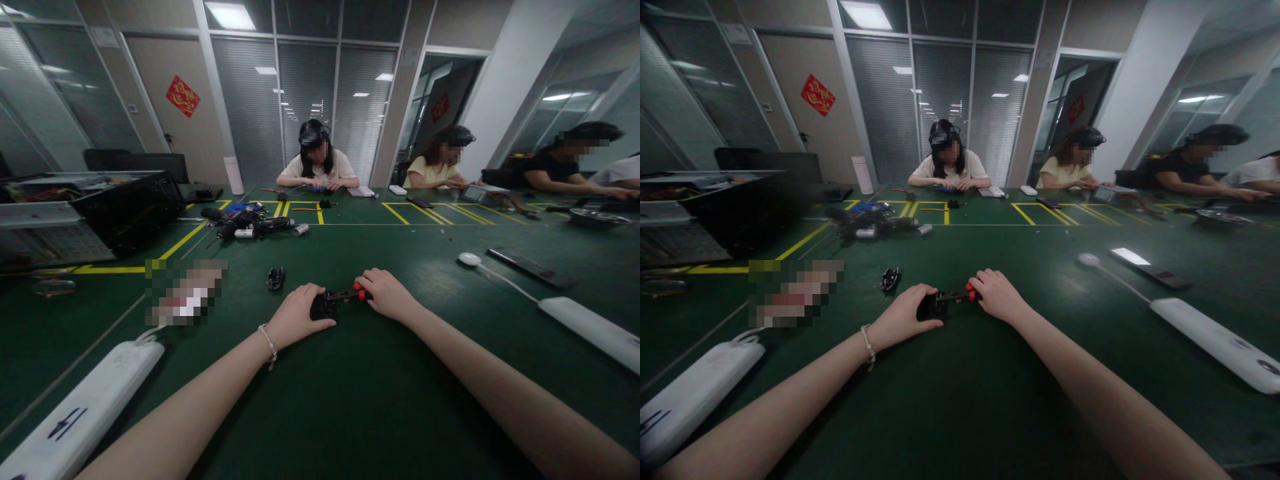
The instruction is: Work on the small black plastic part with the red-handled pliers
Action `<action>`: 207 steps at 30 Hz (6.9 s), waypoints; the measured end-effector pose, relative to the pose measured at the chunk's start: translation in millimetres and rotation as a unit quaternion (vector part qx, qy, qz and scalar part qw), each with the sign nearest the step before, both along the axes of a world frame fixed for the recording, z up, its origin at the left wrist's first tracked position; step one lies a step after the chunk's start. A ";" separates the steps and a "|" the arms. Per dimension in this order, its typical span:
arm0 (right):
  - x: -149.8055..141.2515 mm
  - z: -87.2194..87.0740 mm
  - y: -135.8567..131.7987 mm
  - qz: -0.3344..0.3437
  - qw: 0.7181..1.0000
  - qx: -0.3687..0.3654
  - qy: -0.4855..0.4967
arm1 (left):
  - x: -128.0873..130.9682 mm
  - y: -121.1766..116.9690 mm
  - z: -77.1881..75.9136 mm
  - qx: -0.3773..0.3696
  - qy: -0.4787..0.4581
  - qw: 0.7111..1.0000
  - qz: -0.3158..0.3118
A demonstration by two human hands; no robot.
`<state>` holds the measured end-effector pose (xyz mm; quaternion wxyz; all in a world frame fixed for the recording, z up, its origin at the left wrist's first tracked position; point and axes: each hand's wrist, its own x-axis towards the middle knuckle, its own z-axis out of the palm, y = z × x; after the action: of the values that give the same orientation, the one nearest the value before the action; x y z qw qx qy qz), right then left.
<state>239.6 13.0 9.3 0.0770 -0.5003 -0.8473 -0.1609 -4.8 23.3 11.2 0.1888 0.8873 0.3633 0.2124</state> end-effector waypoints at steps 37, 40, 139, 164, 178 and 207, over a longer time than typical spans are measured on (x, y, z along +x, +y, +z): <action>0.1 -4.7 3.5 0.028 0.999 -0.005 0.024 | 0.5 1.8 -2.3 0.020 -0.001 1.000 -0.003; -0.8 -2.4 1.7 0.035 0.999 -0.003 0.026 | 0.5 2.1 -2.3 0.019 -0.003 1.000 -0.002; -3.0 -1.8 -2.5 -0.013 0.999 0.021 0.033 | -2.3 4.3 -2.8 -0.033 -0.051 0.998 0.013; -2.6 -1.8 -2.1 -0.020 0.999 0.027 0.026 | -6.7 8.2 -2.2 -0.049 -0.016 0.999 0.012; -3.9 -1.6 -1.8 -0.029 0.999 0.027 0.015 | -5.9 10.8 -7.4 -0.022 -0.023 0.999 0.002; -3.4 -3.5 -0.6 -0.014 0.999 0.029 0.012 | -5.9 7.4 -3.8 -0.028 -0.019 0.999 0.003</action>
<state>236.2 12.4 5.8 0.0996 -0.5115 -0.8342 -0.1805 -10.6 30.7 7.5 0.2195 0.8764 0.3680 0.2199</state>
